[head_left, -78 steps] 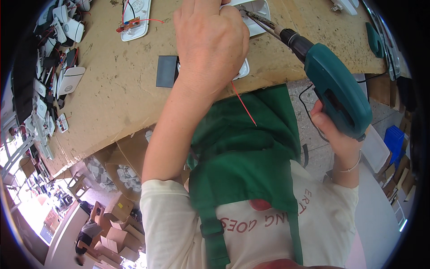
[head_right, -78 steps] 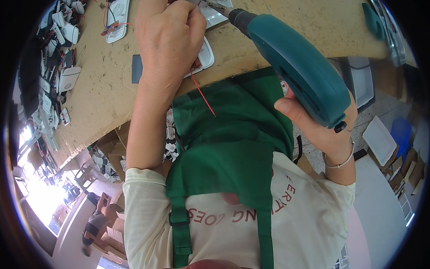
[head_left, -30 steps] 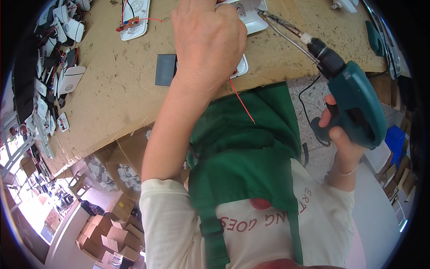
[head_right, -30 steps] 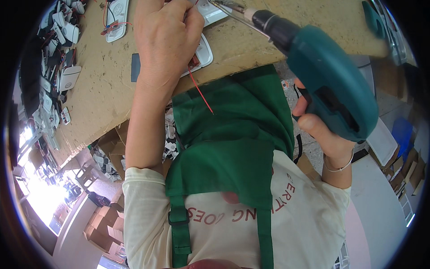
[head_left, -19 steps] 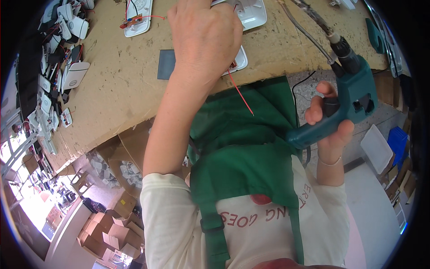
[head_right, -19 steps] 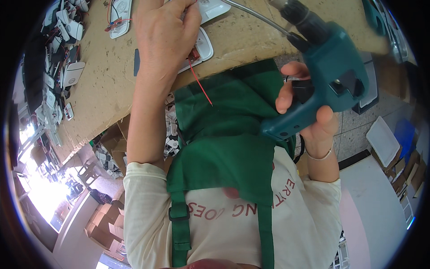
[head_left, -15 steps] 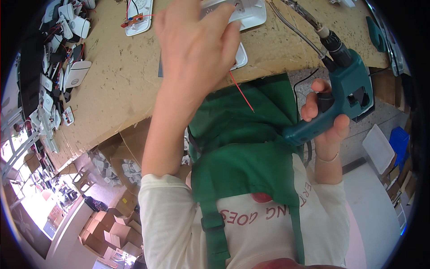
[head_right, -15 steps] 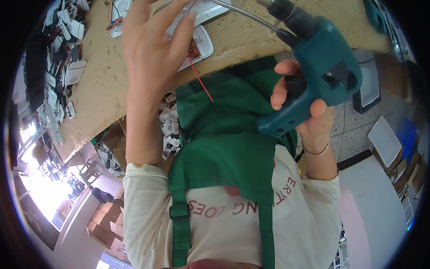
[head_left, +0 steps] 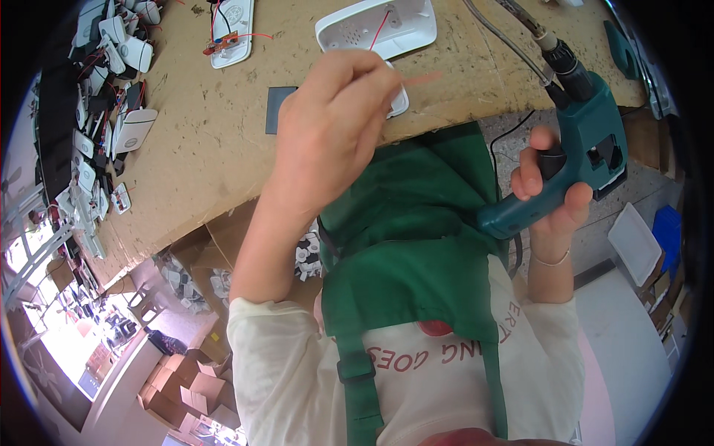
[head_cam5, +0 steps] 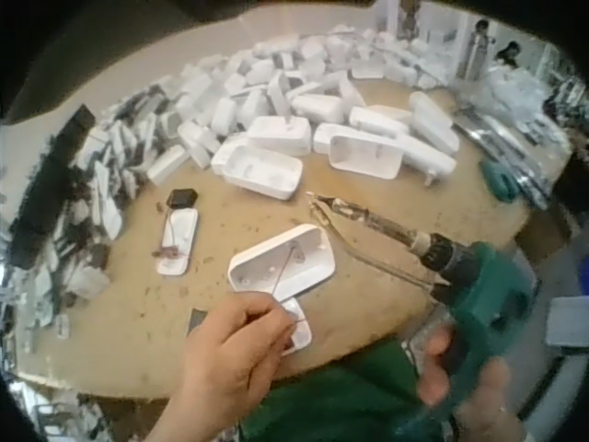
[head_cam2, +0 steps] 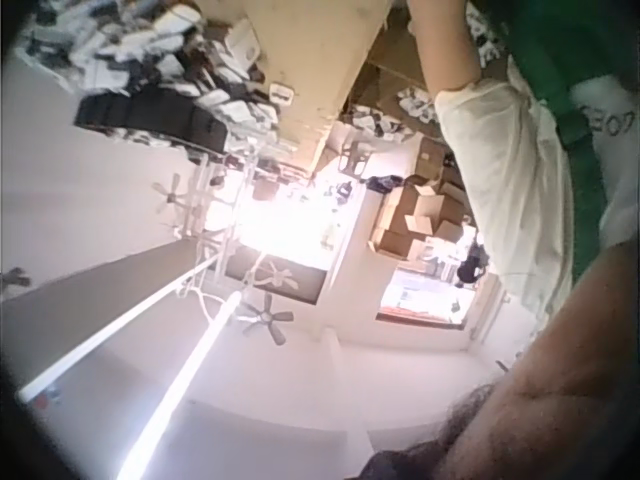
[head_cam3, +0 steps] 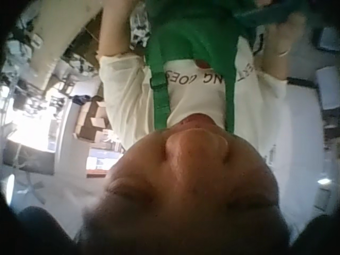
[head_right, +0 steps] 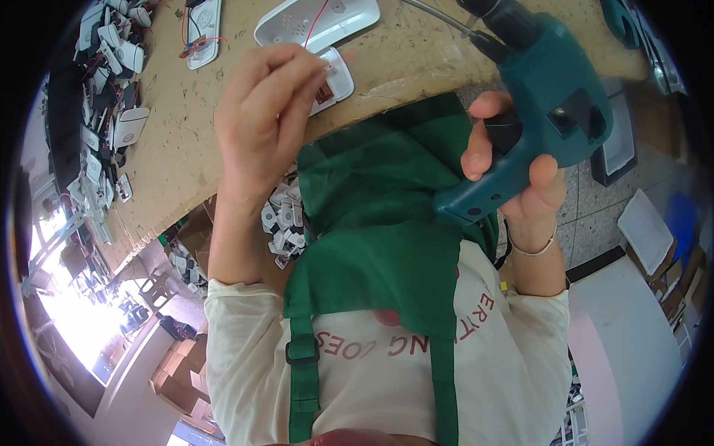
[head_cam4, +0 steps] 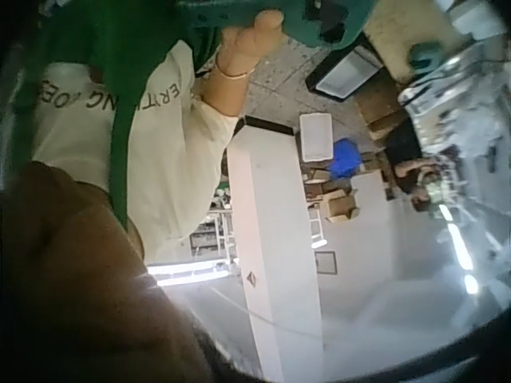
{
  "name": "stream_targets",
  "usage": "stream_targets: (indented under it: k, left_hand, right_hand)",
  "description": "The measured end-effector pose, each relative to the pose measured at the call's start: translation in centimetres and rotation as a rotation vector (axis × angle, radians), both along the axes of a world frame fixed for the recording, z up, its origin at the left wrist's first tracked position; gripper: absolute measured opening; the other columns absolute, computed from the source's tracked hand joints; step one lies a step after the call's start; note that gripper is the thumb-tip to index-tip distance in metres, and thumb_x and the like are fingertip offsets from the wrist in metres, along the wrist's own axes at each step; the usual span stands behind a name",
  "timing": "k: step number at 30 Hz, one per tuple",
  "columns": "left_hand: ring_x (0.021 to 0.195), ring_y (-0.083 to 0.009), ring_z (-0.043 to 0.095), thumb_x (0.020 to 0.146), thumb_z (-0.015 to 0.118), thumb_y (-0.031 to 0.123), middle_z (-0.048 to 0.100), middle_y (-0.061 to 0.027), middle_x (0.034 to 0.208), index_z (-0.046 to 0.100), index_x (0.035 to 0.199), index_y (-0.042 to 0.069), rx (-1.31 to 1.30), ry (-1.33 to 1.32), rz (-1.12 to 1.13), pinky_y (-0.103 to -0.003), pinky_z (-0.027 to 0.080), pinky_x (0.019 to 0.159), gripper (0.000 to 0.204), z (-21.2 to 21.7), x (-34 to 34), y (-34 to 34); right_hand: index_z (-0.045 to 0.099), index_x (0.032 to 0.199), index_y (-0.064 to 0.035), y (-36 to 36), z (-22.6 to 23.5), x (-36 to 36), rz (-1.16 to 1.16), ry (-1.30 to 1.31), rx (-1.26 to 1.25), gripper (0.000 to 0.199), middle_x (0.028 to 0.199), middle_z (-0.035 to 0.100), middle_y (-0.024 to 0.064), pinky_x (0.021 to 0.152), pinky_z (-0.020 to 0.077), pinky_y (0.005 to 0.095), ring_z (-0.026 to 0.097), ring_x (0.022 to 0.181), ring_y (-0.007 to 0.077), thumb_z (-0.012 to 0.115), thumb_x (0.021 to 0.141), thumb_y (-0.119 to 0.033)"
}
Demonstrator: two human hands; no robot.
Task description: Soldering internal wires and circuit boards into small plastic electronic housings on a factory assembly line.
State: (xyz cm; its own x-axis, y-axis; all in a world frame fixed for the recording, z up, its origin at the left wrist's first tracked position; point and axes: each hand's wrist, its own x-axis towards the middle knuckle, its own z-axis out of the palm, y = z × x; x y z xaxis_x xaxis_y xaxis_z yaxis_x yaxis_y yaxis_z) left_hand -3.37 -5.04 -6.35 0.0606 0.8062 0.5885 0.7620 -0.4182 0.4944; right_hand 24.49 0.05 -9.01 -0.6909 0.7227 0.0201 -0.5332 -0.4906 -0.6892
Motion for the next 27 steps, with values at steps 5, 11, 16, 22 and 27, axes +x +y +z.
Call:
stream_targets:
  k: [5, 11, 16, 22, 27]
  left_hand:
    - [0.070, -0.0234, 0.062, 0.073, 0.066, 0.001, 0.060, -0.0067, 0.088, 0.067, 0.094, 0.007, 0.029, 0.075, 0.220, -0.033, 0.049, 0.055, 0.021, 0.0, 1.2, 1.7]
    - [0.060, -0.0229, 0.054, 0.071, 0.065, 0.006, 0.050, -0.0036, 0.070, 0.064, 0.081, 0.010, 0.111, 0.274, 0.302, -0.035, 0.043, 0.051, 0.010, -0.2, 1.2, 3.0]
    - [0.060, -0.0220, 0.052, 0.070, 0.065, 0.007, 0.046, -0.0032, 0.066, 0.061, 0.077, 0.011, 0.180, 0.282, 0.298, -0.034, 0.038, 0.051, 0.008, -0.8, 1.0, 3.6]
    - [0.069, -0.0211, 0.056, 0.072, 0.069, 0.009, 0.059, -0.0072, 0.083, 0.069, 0.079, 0.008, 0.286, 0.252, 0.389, -0.033, 0.043, 0.059, 0.008, 0.6, 1.1, 3.5]
    - [0.099, -0.0341, 0.055, 0.071, 0.069, 0.006, 0.061, -0.0162, 0.109, 0.070, 0.083, 0.003, 0.461, -0.417, 0.018, -0.044, 0.040, 0.085, 0.012, -2.3, 0.5, 5.5]
  right_hand:
    - [0.040, 0.133, 0.0089, 0.4, 0.2, 0.3, -0.167, -0.071, 0.119, 0.080, 0.118, 0.057, 0.0209, 0.063, 0.0526, 0.0281, 0.061, 0.077, 0.0181, 0.073, 0.082, -0.044]
    - [0.041, 0.133, 0.0067, 0.9, 1.7, 2.0, -0.218, -0.313, 0.253, 0.081, 0.119, 0.056, 0.0193, 0.058, 0.0493, 0.0262, 0.058, 0.069, 0.0153, 0.077, 0.078, -0.042]
    - [0.043, 0.132, 0.0078, 0.9, 2.1, 3.0, -0.245, -0.480, 0.379, 0.080, 0.117, 0.058, 0.0240, 0.058, 0.0523, 0.0271, 0.062, 0.067, 0.0182, 0.080, 0.076, -0.038]
    - [0.045, 0.133, 0.0055, 0.4, 2.9, 2.7, -0.270, -0.582, 0.449, 0.074, 0.117, 0.060, 0.0235, 0.065, 0.0530, 0.0288, 0.063, 0.070, 0.0183, 0.080, 0.076, -0.028]
    - [0.050, 0.130, 0.0045, 0.3, 4.2, 1.5, -0.192, -0.603, 0.454, 0.061, 0.115, 0.062, 0.0188, 0.068, 0.0525, 0.0284, 0.061, 0.076, 0.0164, 0.077, 0.078, -0.011]
